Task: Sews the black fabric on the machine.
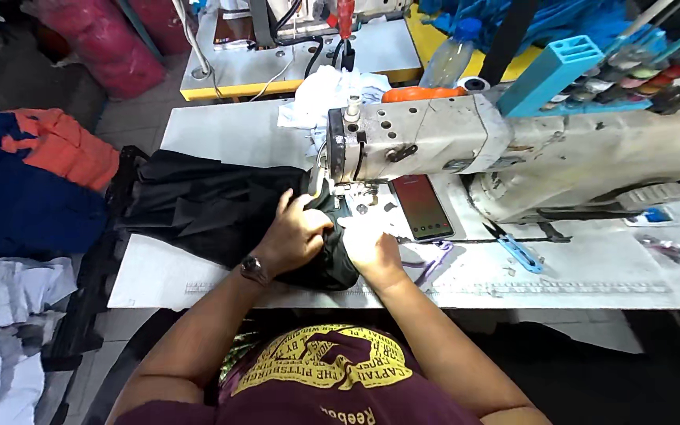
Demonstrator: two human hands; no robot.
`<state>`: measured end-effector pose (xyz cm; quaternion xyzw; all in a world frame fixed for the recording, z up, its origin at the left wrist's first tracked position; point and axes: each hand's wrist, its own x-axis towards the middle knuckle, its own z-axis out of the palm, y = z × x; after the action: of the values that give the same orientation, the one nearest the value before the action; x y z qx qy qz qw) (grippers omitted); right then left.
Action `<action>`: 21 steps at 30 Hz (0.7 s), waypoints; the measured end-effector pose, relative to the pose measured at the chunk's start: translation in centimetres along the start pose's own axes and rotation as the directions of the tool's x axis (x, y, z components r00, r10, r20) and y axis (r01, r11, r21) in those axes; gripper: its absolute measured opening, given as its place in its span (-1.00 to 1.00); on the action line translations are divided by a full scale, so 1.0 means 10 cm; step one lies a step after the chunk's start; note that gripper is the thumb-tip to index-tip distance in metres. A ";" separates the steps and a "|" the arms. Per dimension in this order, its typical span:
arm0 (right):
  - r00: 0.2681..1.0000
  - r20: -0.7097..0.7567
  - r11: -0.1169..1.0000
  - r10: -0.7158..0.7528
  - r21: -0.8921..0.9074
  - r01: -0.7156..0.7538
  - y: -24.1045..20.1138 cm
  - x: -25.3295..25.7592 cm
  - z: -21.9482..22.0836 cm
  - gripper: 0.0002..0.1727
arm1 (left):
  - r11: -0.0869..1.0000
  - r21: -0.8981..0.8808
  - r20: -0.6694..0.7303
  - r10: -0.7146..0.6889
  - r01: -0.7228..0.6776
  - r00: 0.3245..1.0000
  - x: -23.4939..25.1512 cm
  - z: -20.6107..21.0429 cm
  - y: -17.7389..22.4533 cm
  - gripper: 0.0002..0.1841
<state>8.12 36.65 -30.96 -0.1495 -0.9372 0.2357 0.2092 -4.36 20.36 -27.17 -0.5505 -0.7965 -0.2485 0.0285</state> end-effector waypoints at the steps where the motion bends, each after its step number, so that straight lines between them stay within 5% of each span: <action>1: 1.000 0.002 1.000 -0.007 -0.001 0.007 0.01 0.00 0.01 -0.73 | 0.999 0.027 0.011 0.019 -0.019 1.000 -0.06 0.08 -0.02 -0.65; 6: 0.999 0.040 1.000 0.030 0.006 -0.030 -0.01 0.00 -0.03 -0.74 | 0.994 0.078 0.019 0.081 -0.082 0.997 0.03 0.21 -0.28 -0.67; 10: 0.999 0.041 1.000 0.014 -0.008 -0.014 -0.01 0.03 -0.03 -0.71 | 0.942 0.256 0.193 0.172 -0.219 0.966 0.11 -0.03 -0.08 -0.78; 13: 0.993 0.121 1.000 0.014 0.016 -0.016 0.03 0.06 -0.06 -0.68 | 0.944 0.178 0.379 0.193 -0.276 0.905 0.02 -0.20 0.20 -0.87; 16: 0.947 0.317 0.998 0.056 0.018 -0.065 -0.02 0.16 -0.23 -0.62 | 0.989 0.073 0.548 0.069 -0.130 0.834 -0.09 -0.41 0.49 -0.70; 18: 0.933 0.358 0.999 0.042 0.006 -0.048 -0.04 0.21 -0.30 -0.61 | 0.993 0.113 0.712 -0.108 0.039 0.693 -0.08 -0.58 0.69 -0.43; 19: 0.943 0.331 1.000 -0.001 0.006 -0.001 -0.01 0.22 -0.29 -0.63 | 0.993 0.105 0.747 -0.114 0.053 0.655 -0.11 -0.60 0.75 -0.45; 21: 0.959 0.250 0.990 -0.137 0.006 0.140 0.06 0.27 -0.26 -0.69 | 0.995 -0.096 0.714 0.098 -0.042 0.693 -0.15 -0.61 0.82 -0.68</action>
<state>7.08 39.19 -28.35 -0.0541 -0.9656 0.2319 0.1045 2.19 18.64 -19.31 -0.6344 -0.7134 -0.0413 -0.2947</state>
